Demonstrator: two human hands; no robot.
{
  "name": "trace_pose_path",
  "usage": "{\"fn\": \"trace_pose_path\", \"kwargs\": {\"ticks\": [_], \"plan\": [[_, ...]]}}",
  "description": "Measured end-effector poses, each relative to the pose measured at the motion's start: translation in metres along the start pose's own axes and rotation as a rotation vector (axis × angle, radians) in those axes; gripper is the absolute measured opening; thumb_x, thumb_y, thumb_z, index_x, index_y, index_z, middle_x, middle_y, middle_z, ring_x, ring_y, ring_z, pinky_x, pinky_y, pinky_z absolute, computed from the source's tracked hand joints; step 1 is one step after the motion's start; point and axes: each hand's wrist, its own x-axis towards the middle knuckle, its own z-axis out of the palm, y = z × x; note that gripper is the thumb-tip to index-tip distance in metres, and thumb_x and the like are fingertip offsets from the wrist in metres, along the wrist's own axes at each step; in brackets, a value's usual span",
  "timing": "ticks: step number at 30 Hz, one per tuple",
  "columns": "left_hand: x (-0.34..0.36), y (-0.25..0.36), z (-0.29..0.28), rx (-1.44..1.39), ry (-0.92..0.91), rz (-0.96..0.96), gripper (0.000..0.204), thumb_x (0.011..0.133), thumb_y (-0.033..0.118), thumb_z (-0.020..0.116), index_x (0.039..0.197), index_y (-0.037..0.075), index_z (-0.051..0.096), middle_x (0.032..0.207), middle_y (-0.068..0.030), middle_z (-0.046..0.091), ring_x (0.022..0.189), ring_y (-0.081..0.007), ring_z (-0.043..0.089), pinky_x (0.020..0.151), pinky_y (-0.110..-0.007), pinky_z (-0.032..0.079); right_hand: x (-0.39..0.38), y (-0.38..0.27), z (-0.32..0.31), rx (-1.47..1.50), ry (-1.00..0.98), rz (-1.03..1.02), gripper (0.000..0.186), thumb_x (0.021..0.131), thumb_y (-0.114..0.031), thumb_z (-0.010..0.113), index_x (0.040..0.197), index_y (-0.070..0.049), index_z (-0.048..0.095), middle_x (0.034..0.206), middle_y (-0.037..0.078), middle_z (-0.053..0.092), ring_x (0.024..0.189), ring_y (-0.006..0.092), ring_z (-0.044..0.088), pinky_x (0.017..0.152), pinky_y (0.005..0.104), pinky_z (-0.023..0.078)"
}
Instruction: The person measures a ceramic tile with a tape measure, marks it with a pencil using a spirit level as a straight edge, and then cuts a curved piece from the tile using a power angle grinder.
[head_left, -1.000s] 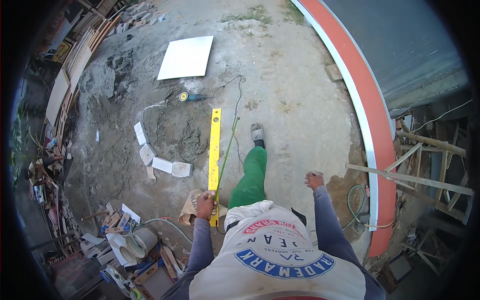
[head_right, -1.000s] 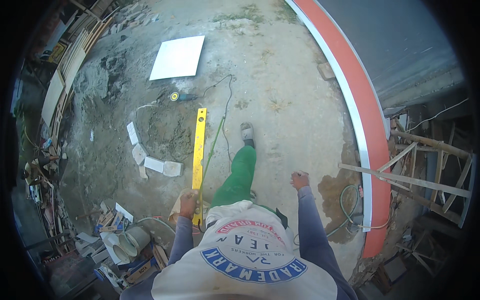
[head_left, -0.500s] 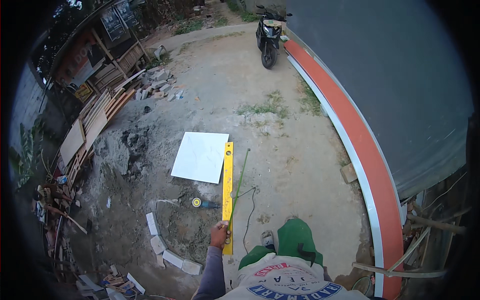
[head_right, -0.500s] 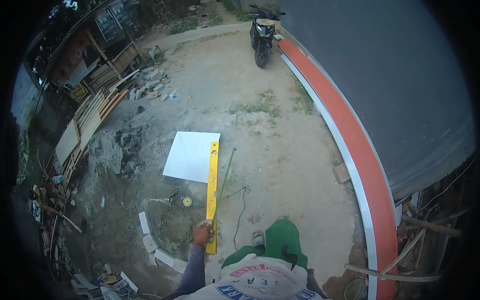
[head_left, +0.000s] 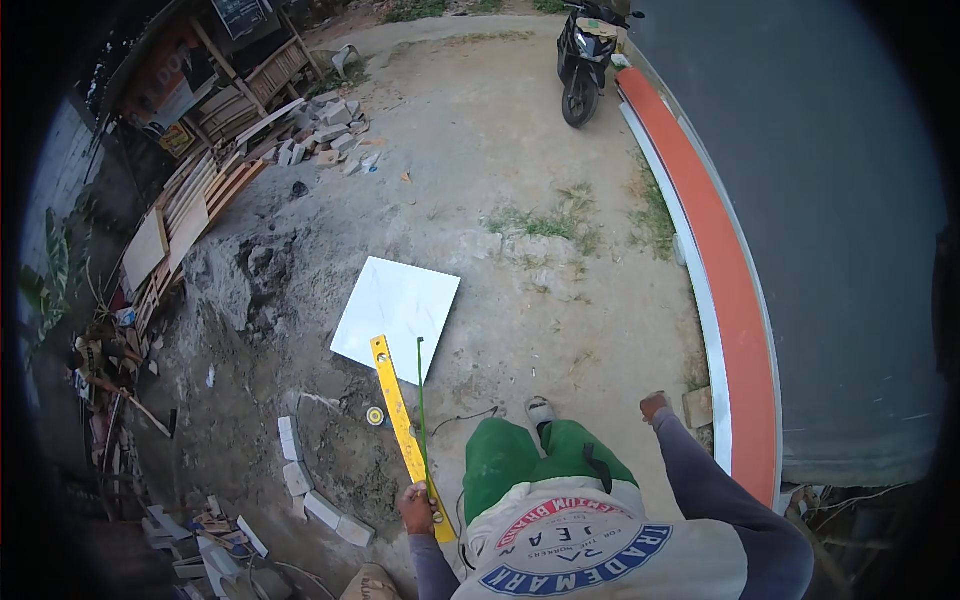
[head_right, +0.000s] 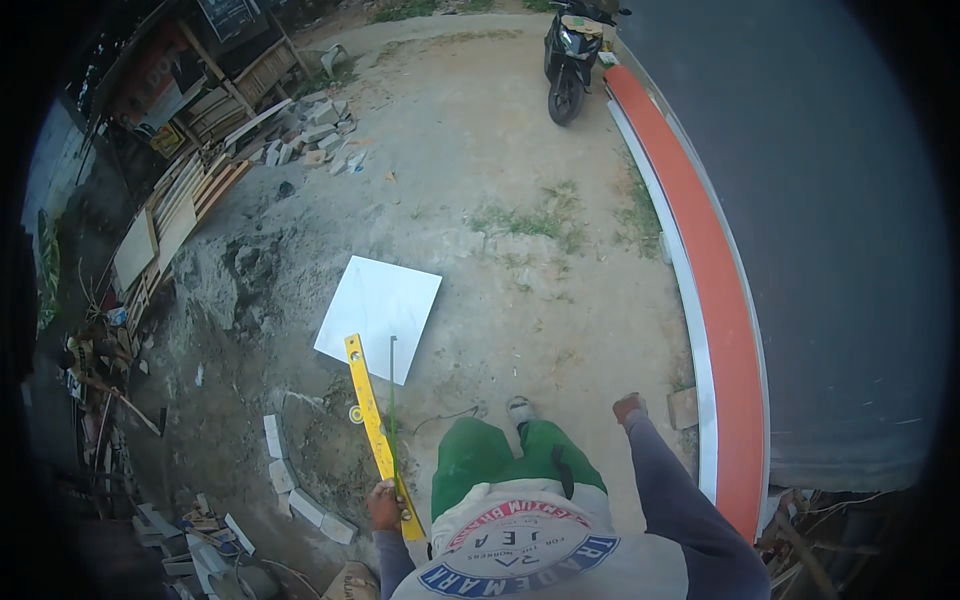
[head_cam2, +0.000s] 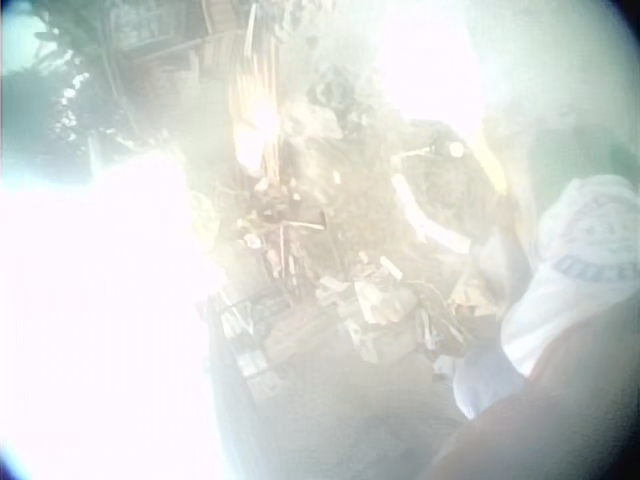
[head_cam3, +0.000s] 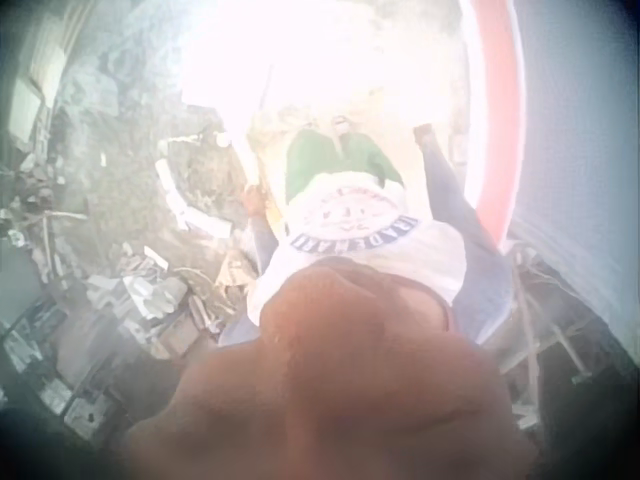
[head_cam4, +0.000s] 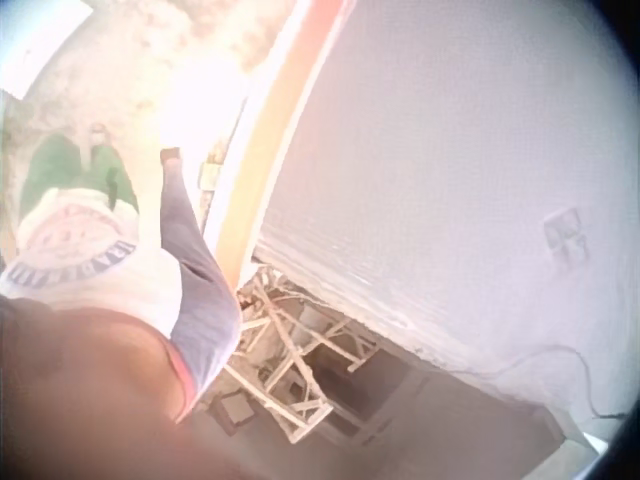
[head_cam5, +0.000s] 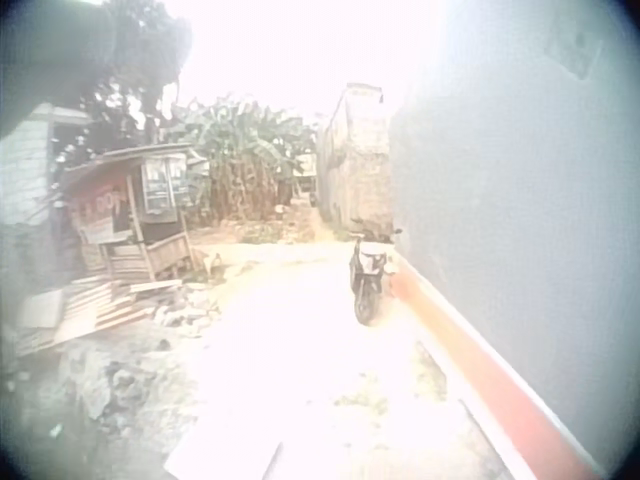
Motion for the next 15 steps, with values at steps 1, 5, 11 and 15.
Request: {"fn": "trace_pose_path", "kwargs": {"ticks": [1,5,11,15], "plan": [[-0.013,0.011,0.005,-0.002,0.059,-0.016,0.01,0.107,0.016,0.072,0.106,0.006,0.071,0.076,-0.0012,0.065,0.056,-0.0095,0.058,0.048,-0.025,0.047,0.027,0.024,-0.031,-0.076,0.066,-0.104,0.03,0.086,-0.036,0.088,0.093,-0.008,0.079,0.091,0.01,0.08,0.09,0.0307,0.079,0.078,0.0493,0.061],[-0.039,0.062,0.052,0.046,0.103,-0.096,0.014,0.11,0.03,0.069,0.109,0.016,0.071,0.069,0.0019,0.058,0.05,-0.007,0.051,0.04,-0.027,0.04,0.123,0.095,-0.119,1.197,0.168,0.325,0.019,0.094,-0.027,0.071,0.099,-0.009,0.072,0.087,0.01,0.076,0.068,0.0275,0.075,0.058,0.0454,0.059],[-0.046,0.071,0.064,0.049,0.255,-0.062,0.013,0.11,0.028,0.069,0.111,0.015,0.072,0.07,0.0018,0.061,0.052,-0.0065,0.051,0.041,-0.027,0.039,0.131,0.039,-0.123,1.516,-0.086,0.335,0.021,0.096,-0.024,0.067,0.11,-0.01,0.073,0.09,0.012,0.076,0.068,0.0273,0.075,0.059,0.0436,0.061],[-0.049,0.067,0.051,0.061,0.329,-0.049,0.013,0.109,0.023,0.07,0.111,0.011,0.073,0.071,0.0016,0.063,0.052,-0.0061,0.052,0.045,-0.026,0.04,0.057,-0.018,-0.068,1.423,-0.412,0.354,0.018,0.098,-0.024,0.063,0.109,-0.013,0.072,0.092,0.012,0.075,0.077,0.0313,0.077,0.063,0.0511,0.061]]}}
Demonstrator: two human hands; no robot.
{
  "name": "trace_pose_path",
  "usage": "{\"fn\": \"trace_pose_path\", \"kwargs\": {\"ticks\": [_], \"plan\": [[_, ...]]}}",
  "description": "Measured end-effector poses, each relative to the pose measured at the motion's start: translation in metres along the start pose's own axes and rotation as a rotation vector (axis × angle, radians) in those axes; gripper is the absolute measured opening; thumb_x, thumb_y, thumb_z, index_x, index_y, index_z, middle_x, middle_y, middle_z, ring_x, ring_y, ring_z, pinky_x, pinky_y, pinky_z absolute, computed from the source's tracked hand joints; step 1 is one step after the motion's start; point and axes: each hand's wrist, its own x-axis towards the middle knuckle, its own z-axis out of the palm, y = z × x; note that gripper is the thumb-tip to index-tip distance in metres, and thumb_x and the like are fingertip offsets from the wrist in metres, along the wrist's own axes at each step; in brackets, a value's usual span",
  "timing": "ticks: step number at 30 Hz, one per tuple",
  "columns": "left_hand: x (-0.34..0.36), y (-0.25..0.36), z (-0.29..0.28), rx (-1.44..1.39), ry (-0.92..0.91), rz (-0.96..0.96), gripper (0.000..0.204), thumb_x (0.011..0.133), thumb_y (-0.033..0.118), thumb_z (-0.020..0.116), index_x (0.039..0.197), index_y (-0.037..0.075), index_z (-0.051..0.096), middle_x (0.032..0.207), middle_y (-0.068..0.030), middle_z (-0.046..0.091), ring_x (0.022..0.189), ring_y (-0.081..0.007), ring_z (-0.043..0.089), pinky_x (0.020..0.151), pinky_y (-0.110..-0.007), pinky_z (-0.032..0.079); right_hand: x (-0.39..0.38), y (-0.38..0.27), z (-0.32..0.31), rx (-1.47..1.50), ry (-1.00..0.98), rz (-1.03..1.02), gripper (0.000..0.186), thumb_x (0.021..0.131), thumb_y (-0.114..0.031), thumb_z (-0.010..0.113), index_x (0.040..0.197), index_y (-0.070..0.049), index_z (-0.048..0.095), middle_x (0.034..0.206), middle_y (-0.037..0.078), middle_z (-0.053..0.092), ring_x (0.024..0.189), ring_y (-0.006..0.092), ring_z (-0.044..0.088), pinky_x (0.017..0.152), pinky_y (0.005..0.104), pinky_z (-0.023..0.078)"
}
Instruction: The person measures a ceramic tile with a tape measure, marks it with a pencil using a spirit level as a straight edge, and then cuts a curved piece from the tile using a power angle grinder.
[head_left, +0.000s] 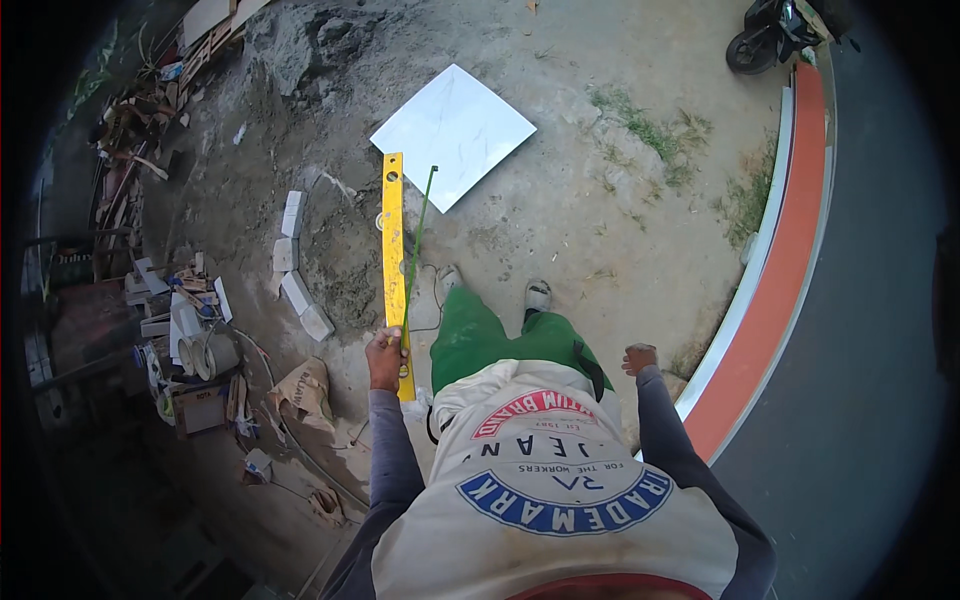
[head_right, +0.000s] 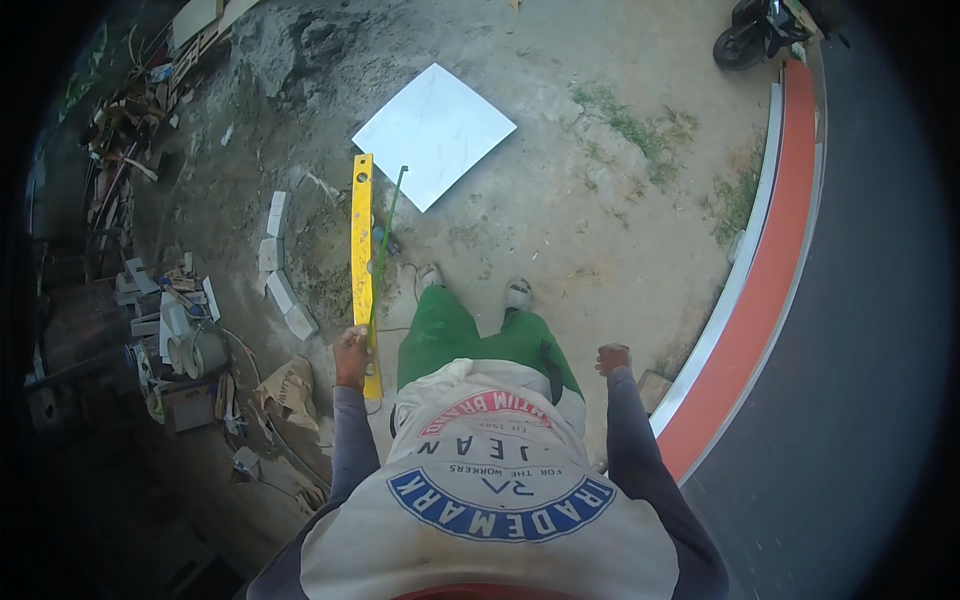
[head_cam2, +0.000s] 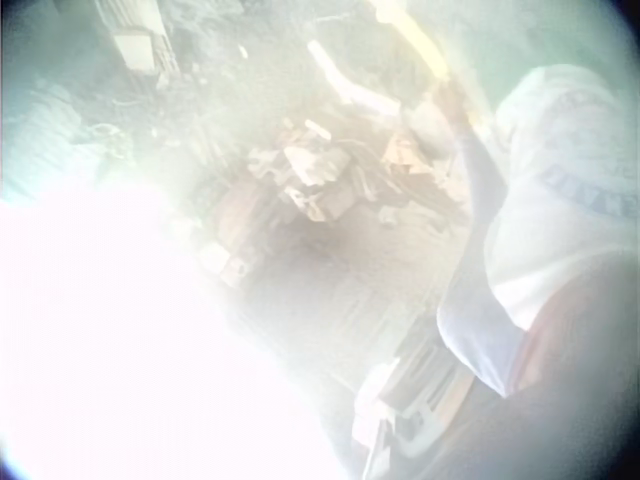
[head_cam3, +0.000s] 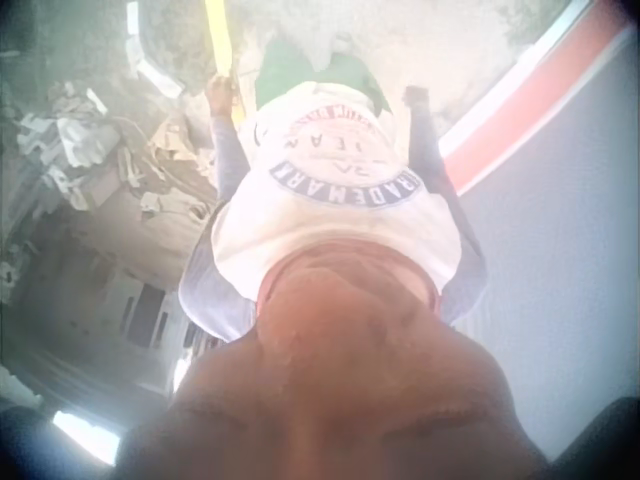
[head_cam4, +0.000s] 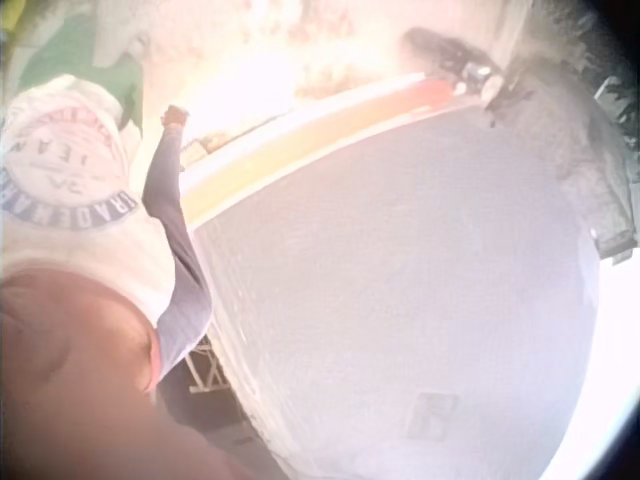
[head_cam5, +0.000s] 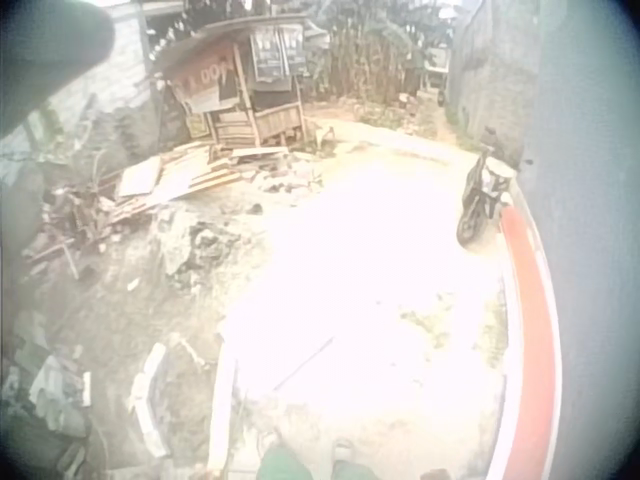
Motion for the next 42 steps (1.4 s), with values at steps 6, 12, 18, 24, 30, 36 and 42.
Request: {"fn": "trace_pose_path", "kwargs": {"ticks": [6,12,18,24,30,36,42], "plan": [[-0.002,0.031,0.033,-0.002,-0.021,-0.036,0.012,0.108,0.021,0.072,0.11,0.009,0.073,0.071,0.0014,0.063,0.053,-0.0071,0.054,0.046,-0.025,0.041,0.011,0.066,-0.018,-1.457,-0.306,-0.55,0.009,0.091,-0.023,0.071,0.094,-0.015,0.075,0.085,0.013,0.076,0.073,0.0339,0.074,0.066,0.0485,0.057],[0.001,0.009,0.03,-0.043,0.0,-0.112,0.011,0.106,0.018,0.073,0.11,0.007,0.073,0.077,0.0005,0.067,0.055,-0.0077,0.058,0.047,-0.025,0.044,0.05,-0.011,0.026,-0.814,-0.285,-0.177,0.012,0.091,-0.024,0.069,0.099,-0.019,0.075,0.087,0.013,0.075,0.076,0.0351,0.074,0.068,0.0526,0.058],[0.039,-0.001,0.033,-0.134,-0.025,-0.199,0.012,0.107,0.016,0.072,0.111,0.005,0.073,0.078,0.001,0.067,0.056,-0.008,0.059,0.048,-0.025,0.045,0.057,-0.227,0.06,0.03,-0.085,-0.164,0.021,0.101,-0.022,0.066,0.116,-0.009,0.072,0.099,0.017,0.076,0.073,0.0333,0.075,0.061,0.048,0.061],[0.15,0.032,0.081,-0.167,-0.14,-0.229,0.011,0.106,0.015,0.072,0.11,0.005,0.074,0.077,-0.0003,0.066,0.054,-0.0085,0.058,0.048,-0.025,0.045,0.027,-0.334,0.059,-0.052,0.074,-0.306,0.028,0.1,-0.027,0.07,0.115,-0.004,0.074,0.097,0.014,0.078,0.072,0.0239,0.076,0.06,0.0368,0.061],[0.265,0.061,0.128,-0.256,-0.212,-0.261,0.011,0.104,0.017,0.074,0.106,0.006,0.075,0.072,-0.0023,0.066,0.052,-0.0092,0.056,0.045,-0.027,0.044,0.035,-0.343,0.075,-0.817,0.086,-0.664,0.029,0.091,-0.035,0.07,0.089,-0.01,0.086,0.091,0.014,0.082,0.085,0.0275,0.08,0.085,0.0407,0.063],[0.315,0.074,0.11,-0.266,-0.171,-0.345,0.01,0.104,0.017,0.074,0.106,0.007,0.076,0.072,-0.0022,0.066,0.051,-0.01,0.057,0.046,-0.027,0.044,-0.004,-0.475,0.131,-0.855,0.288,-0.46,0.029,0.09,-0.036,0.07,0.095,-0.013,0.087,0.098,0.016,0.083,0.095,0.0337,0.081,0.091,0.0458,0.063],[0.339,0.102,0.135,-0.332,-0.118,-0.371,0.009,0.104,0.017,0.074,0.107,0.008,0.076,0.071,-0.0012,0.065,0.052,-0.0099,0.057,0.045,-0.027,0.044,-0.003,-0.577,0.144,-1.071,0.342,-0.469,0.035,0.09,-0.04,0.068,0.107,-0.013,0.085,0.11,0.022,0.08,0.105,0.0433,0.076,0.098,0.0515,0.06]]}}
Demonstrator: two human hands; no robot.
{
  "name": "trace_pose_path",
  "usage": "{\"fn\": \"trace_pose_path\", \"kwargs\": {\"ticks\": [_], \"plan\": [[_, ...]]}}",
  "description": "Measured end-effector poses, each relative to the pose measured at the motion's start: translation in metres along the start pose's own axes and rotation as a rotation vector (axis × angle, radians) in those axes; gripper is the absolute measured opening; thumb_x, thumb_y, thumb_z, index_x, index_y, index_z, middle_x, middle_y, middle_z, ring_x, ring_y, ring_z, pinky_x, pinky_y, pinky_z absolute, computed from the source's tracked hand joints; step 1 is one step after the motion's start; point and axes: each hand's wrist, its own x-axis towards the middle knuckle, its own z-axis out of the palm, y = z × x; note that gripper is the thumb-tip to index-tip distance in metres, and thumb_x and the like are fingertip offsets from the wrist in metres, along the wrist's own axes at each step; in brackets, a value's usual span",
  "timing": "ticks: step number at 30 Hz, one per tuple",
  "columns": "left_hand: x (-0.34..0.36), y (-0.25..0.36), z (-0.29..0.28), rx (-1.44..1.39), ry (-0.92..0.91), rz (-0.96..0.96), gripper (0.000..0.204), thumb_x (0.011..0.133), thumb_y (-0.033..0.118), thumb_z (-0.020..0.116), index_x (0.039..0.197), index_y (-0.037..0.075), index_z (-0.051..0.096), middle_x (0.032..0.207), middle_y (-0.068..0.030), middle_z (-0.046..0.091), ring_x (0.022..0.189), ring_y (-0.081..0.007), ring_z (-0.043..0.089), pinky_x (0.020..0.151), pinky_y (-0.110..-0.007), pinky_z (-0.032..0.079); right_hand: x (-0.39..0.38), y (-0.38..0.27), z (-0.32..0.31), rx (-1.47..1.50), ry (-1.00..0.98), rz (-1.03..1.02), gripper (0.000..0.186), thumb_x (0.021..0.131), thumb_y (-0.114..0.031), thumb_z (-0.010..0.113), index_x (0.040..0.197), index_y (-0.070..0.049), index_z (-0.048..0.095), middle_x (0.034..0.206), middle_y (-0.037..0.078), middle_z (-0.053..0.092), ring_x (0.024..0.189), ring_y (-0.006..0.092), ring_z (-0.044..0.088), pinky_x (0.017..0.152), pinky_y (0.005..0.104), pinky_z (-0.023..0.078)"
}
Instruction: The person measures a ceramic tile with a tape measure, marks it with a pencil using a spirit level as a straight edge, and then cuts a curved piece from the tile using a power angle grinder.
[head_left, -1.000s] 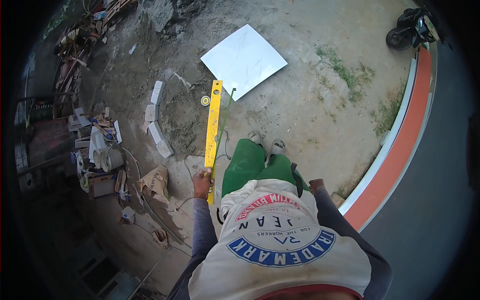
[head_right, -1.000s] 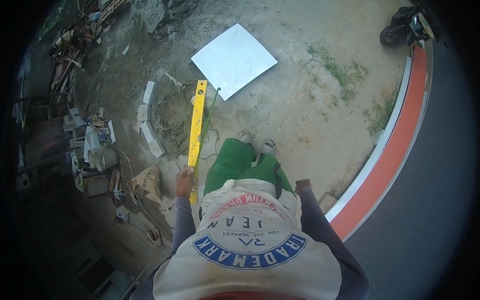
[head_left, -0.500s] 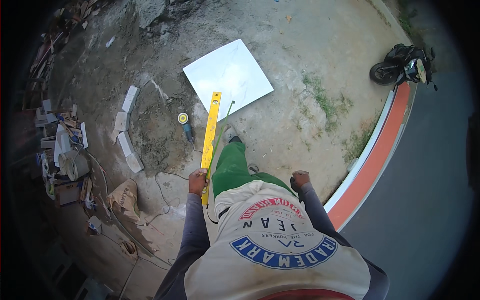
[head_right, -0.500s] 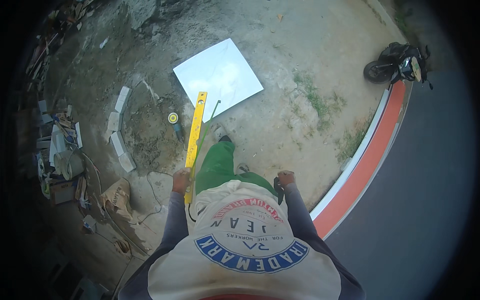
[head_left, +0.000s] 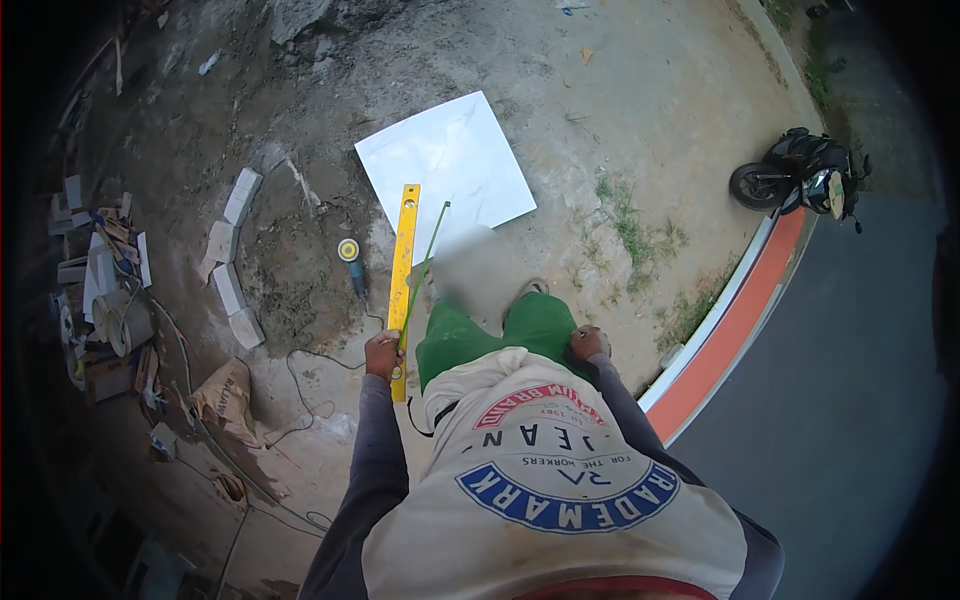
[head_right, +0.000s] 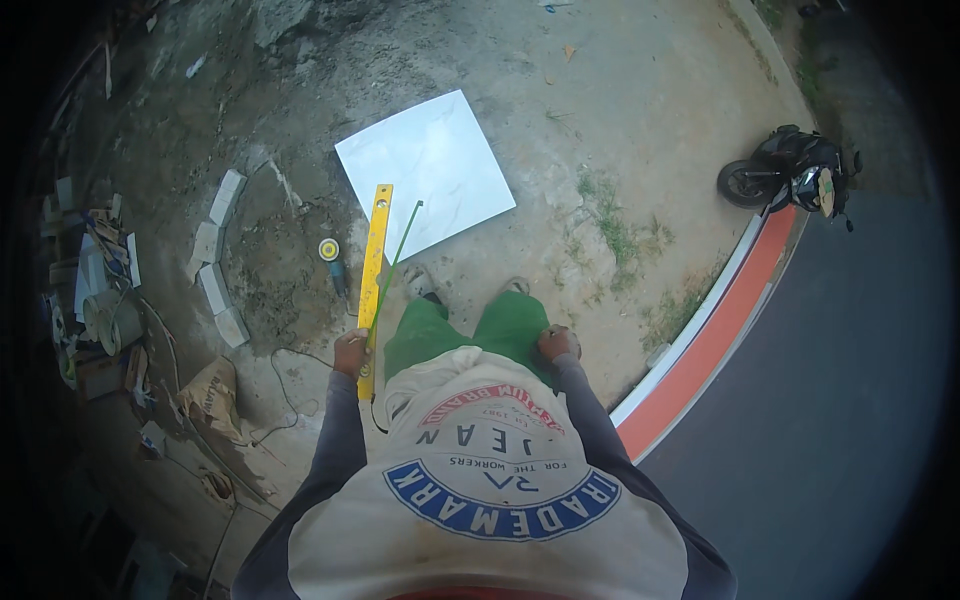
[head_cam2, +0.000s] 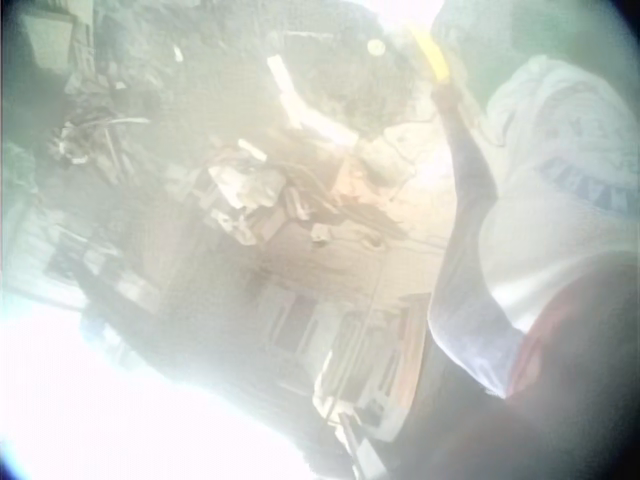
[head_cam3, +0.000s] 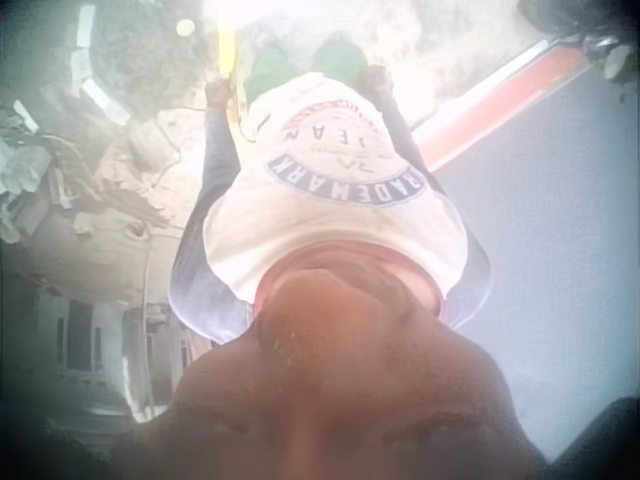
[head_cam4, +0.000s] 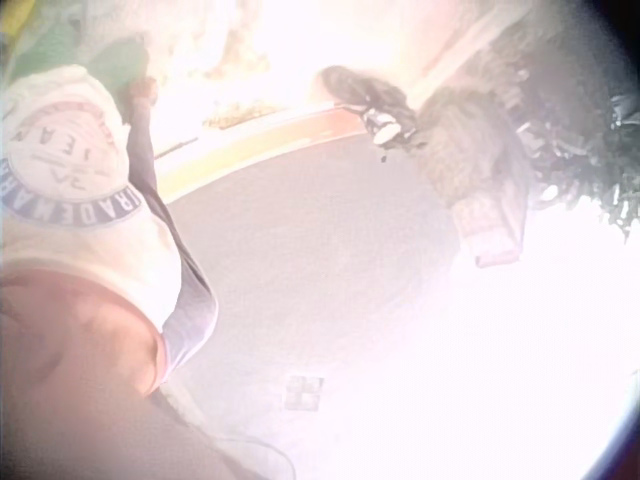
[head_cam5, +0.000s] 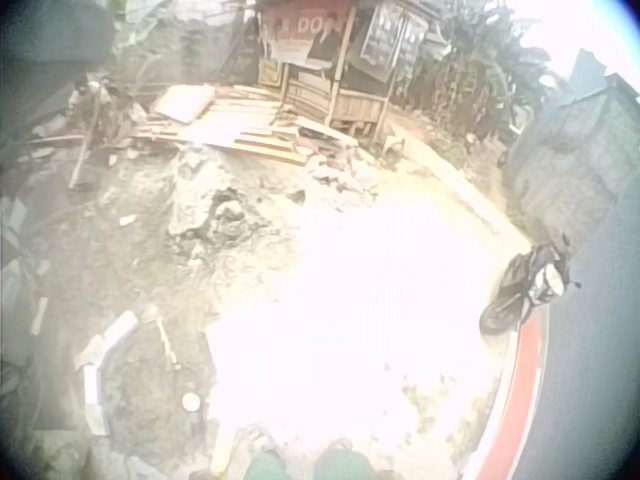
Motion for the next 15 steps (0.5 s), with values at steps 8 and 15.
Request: {"fn": "trace_pose_path", "kwargs": {"ticks": [8,15], "plan": [[-0.026,-0.019,0.08,-0.145,0.197,-0.059,0.009,0.104,0.018,0.074,0.105,0.009,0.075,0.07,-0.0004,0.065,0.052,-0.0092,0.057,0.046,-0.026,0.044,0.121,-0.019,-0.079,-0.216,-0.043,-0.325,0.048,0.088,-0.048,0.071,0.117,-0.012,0.083,0.118,0.023,0.077,0.11,0.0412,0.075,0.101,0.051,0.059],[-0.086,-0.035,0.257,-0.324,0.431,-0.062,0.01,0.105,0.017,0.073,0.105,0.007,0.074,0.073,0.0004,0.064,0.052,-0.0082,0.057,0.047,-0.025,0.046,0.346,0.045,-0.176,-0.233,-0.143,-0.493,0.031,0.085,-0.034,0.078,0.102,-0.009,0.083,0.095,0.016,0.08,0.096,0.0358,0.079,0.089,0.0464,0.062]]}}
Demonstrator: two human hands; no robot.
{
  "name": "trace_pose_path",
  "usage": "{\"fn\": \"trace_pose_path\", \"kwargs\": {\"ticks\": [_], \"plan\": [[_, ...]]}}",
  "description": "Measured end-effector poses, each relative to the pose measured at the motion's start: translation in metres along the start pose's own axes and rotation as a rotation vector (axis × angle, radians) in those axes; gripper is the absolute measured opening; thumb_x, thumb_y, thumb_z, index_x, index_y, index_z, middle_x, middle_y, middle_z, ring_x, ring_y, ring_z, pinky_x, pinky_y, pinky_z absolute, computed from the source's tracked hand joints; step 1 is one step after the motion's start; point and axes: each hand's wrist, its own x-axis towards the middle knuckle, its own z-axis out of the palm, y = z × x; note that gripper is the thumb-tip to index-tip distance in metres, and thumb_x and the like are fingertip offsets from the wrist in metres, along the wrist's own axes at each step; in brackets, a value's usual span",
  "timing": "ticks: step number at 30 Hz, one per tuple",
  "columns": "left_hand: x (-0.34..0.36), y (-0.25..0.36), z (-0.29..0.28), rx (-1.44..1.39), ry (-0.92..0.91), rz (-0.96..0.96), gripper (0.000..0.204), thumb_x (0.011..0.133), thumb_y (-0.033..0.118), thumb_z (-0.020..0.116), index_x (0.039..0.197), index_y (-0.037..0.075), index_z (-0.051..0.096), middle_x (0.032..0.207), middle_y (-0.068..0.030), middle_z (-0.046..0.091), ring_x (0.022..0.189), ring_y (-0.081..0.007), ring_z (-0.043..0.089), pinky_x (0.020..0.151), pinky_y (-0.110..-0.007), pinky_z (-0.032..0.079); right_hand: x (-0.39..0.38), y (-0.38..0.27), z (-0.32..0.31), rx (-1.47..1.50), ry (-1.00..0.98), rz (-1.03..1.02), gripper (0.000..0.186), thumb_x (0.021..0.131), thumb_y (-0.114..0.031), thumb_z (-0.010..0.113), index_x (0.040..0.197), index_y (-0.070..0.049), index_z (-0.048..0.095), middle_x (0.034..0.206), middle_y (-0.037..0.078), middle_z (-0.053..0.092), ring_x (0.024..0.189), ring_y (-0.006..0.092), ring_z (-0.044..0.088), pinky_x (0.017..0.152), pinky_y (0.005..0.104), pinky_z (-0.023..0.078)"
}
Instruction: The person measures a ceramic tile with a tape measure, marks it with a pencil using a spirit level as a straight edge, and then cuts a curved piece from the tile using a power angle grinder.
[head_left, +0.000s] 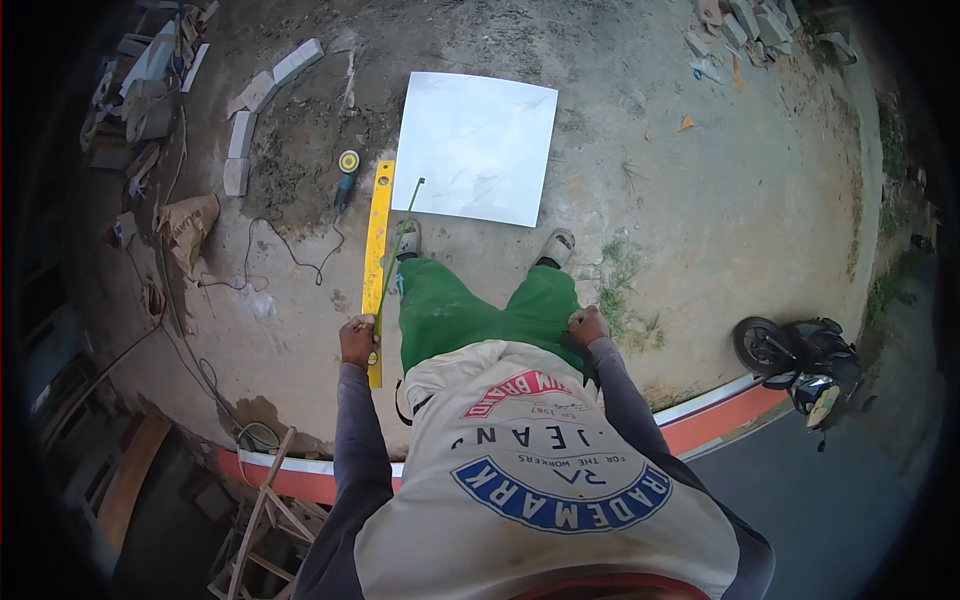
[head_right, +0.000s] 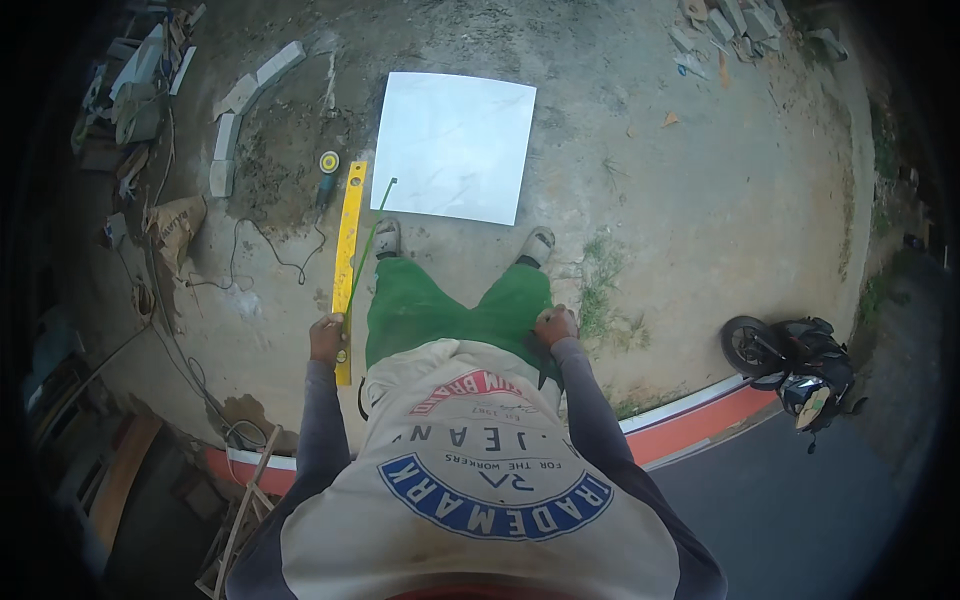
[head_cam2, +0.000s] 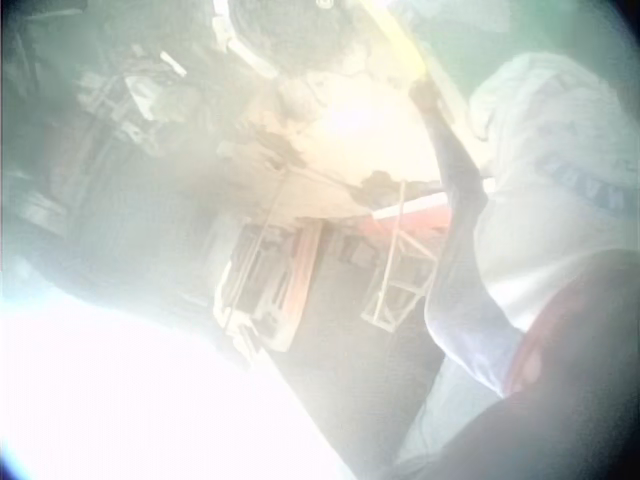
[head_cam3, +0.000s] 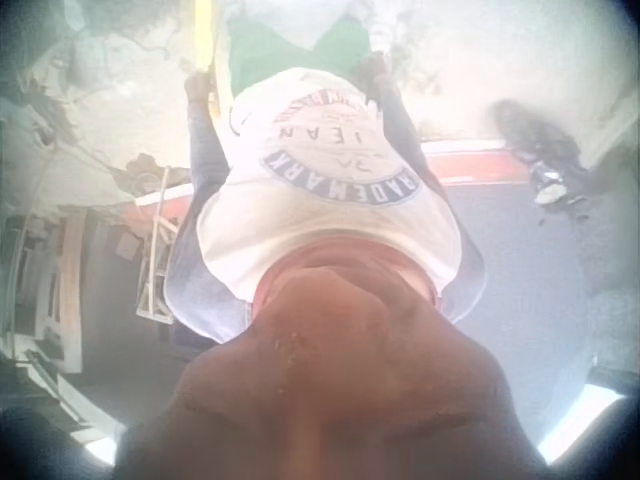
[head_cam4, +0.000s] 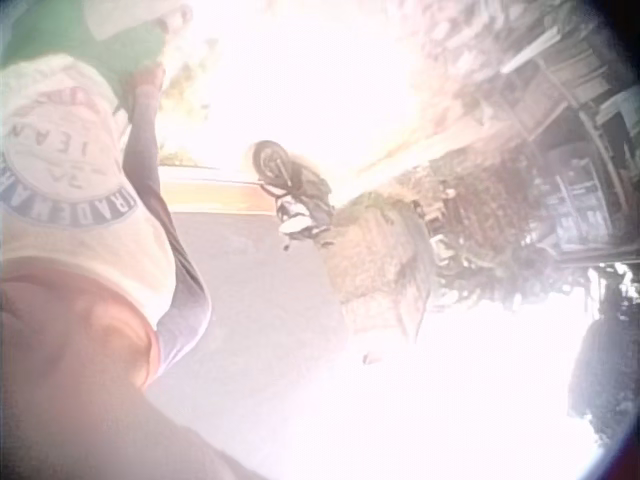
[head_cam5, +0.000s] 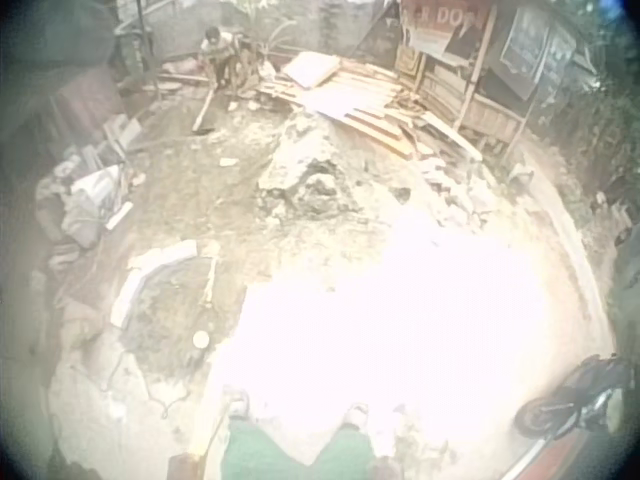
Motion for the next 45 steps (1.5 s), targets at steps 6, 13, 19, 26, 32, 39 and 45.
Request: {"fn": "trace_pose_path", "kwargs": {"ticks": [6,13,19,26,32,39,45], "plan": [[-0.133,-0.033,0.085,-0.102,0.193,-0.051,0.009,0.105,0.015,0.072,0.105,0.006,0.074,0.073,0.0,0.065,0.053,-0.0088,0.058,0.047,-0.026,0.047,0.041,0.036,-0.027,0.108,-0.285,-0.32,0.026,0.087,-0.025,0.073,0.097,-0.002,0.078,0.101,0.025,0.078,0.1,0.0398,0.077,0.091,0.0473,0.06],[-0.145,-0.026,0.154,-0.239,0.174,-0.018,0.01,0.106,0.016,0.072,0.105,0.006,0.074,0.073,0.0004,0.066,0.055,-0.0076,0.058,0.048,-0.026,0.046,0.105,0.038,-0.052,0.066,-0.466,-0.383,0.022,0.087,-0.023,0.077,0.089,-0.001,0.079,0.082,0.015,0.079,0.074,0.0229,0.073,0.073,0.038,0.057],[-0.07,0.006,0.167,-0.217,0.105,-0.022,0.009,0.105,0.014,0.072,0.104,0.005,0.075,0.072,-0.0014,0.066,0.054,-0.0084,0.058,0.048,-0.026,0.045,0.12,0.036,-0.117,0.234,-0.2,-0.231,0.016,0.087,-0.015,0.077,0.092,0.0,0.081,0.08,0.007,0.078,0.072,0.0157,0.07,0.07,0.0344,0.056],[0.001,0.033,0.187,-0.17,0.058,-0.026,0.01,0.105,0.015,0.073,0.104,0.006,0.076,0.072,-0.0002,0.065,0.054,-0.0076,0.058,0.047,-0.027,0.044,0.083,-0.051,-0.232,0.39,-0.488,-0.104,0.011,0.091,-0.006,0.076,0.097,0.001,0.081,0.086,0.002,0.078,0.075,0.0106,0.068,0.074,0.0288,0.055],[0.018,0.047,0.227,-0.283,0.04,-0.102,0.012,0.105,0.017,0.073,0.104,0.006,0.076,0.074,0.0002,0.064,0.055,-0.0071,0.058,0.047,-0.027,0.045,0.077,-0.087,-0.278,0.155,-1.077,-0.155,0.011,0.096,-0.008,0.073,0.097,0.001,0.08,0.086,0.003,0.078,0.078,0.0094,0.07,0.071,0.0288,0.056],[-0.013,0.062,0.276,-0.267,0.099,-0.2,0.011,0.104,0.015,0.072,0.105,0.005,0.075,0.077,-0.0009,0.067,0.055,-0.0075,0.058,0.049,-0.027,0.046,0.21,-0.189,-0.184,-0.334,-0.978,-0.362,0.03,0.1,-0.028,0.074,0.092,0.0,0.077,0.076,0.004,0.072,0.065,0.0105,0.064,0.062,0.0307,0.052],[0.061,0.062,0.323,-0.197,0.175,-0.101,0.013,0.105,0.011,0.071,0.104,-0.002,0.076,0.085,-0.0049,0.072,0.056,-0.01,0.06,0.053,-0.028,0.051,0.344,-0.199,-0.013,-0.042,-0.894,-0.58,0.033,0.1,-0.03,0.073,0.093,0.002,0.077,0.076,0.007,0.073,0.065,0.0143,0.066,0.064,0.0347,0.055]]}}
